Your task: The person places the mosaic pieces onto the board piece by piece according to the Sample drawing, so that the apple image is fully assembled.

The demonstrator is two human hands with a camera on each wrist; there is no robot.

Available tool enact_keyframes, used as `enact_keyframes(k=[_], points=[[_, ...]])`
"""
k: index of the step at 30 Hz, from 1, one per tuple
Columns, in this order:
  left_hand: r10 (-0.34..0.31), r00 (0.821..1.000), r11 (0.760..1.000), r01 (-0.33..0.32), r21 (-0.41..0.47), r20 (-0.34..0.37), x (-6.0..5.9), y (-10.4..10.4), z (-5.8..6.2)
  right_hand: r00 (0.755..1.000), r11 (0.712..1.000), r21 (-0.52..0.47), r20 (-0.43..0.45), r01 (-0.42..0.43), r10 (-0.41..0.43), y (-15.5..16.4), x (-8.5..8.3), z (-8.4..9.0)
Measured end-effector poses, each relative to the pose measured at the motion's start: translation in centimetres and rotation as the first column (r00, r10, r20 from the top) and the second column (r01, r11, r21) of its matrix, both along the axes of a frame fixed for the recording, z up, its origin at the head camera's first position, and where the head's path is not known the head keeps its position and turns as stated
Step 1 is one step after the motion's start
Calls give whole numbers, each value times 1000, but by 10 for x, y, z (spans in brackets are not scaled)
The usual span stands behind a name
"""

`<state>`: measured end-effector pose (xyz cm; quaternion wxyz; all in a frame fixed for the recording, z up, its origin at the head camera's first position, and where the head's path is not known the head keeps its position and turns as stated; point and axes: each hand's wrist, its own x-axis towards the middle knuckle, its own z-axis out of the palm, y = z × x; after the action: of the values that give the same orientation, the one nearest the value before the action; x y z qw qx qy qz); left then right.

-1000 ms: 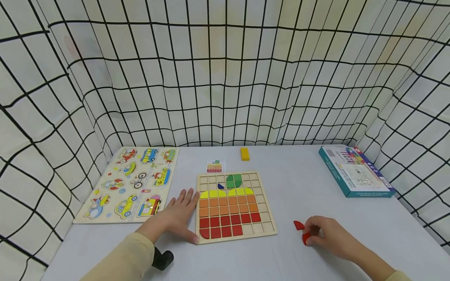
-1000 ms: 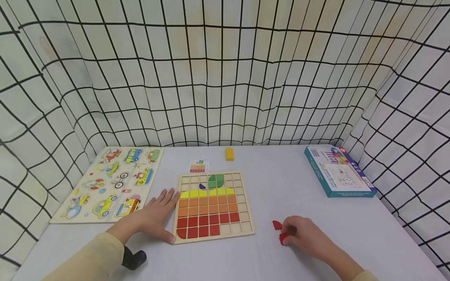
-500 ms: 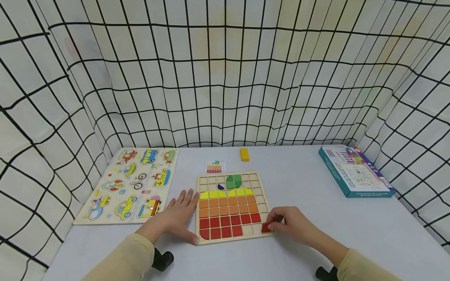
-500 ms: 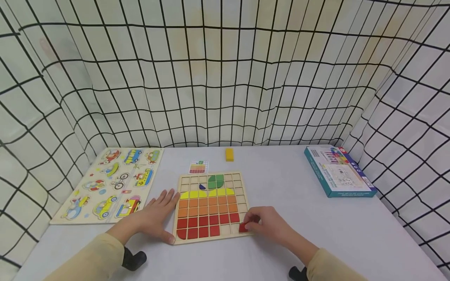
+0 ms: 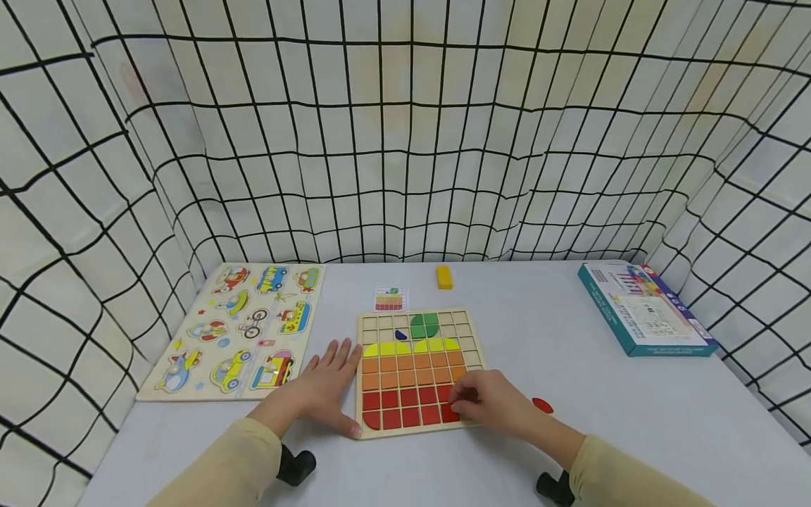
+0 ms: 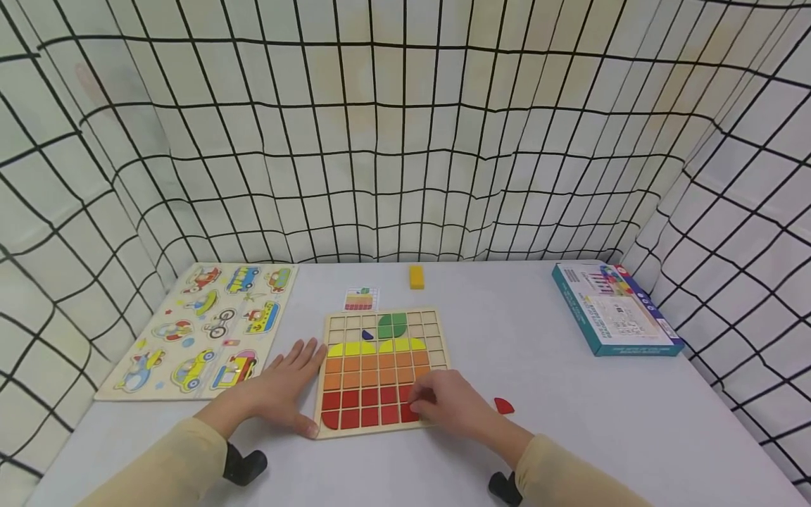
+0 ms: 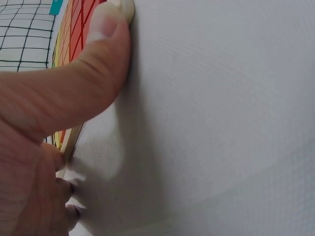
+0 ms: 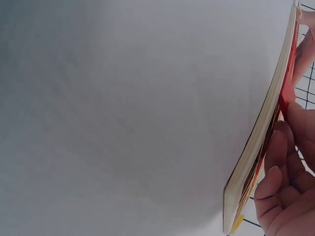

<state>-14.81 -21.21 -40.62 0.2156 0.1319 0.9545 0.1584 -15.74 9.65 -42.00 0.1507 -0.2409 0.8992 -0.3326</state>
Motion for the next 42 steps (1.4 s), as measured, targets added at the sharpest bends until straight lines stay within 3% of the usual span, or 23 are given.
enact_keyframes(k=[15, 26, 34, 42], points=[[-4, 1000, 1000, 4, 2, -5, 0, 1, -2, 997, 998, 56, -74, 40, -35, -3, 3, -1], [-13, 1000, 1000, 13, -9, -16, -1, 0, -3, 976, 972, 115, -99, 203, -192, 60, -6, 8], [-17, 1000, 1000, 17, -14, -15, -2, -1, -3, 989, 978, 153, -35, 145, -141, 121, -12, 11], [-18, 1000, 1000, 18, -11, -14, -2, -1, -3, 994, 982, 169, 55, 85, -96, 126, -10, 2]])
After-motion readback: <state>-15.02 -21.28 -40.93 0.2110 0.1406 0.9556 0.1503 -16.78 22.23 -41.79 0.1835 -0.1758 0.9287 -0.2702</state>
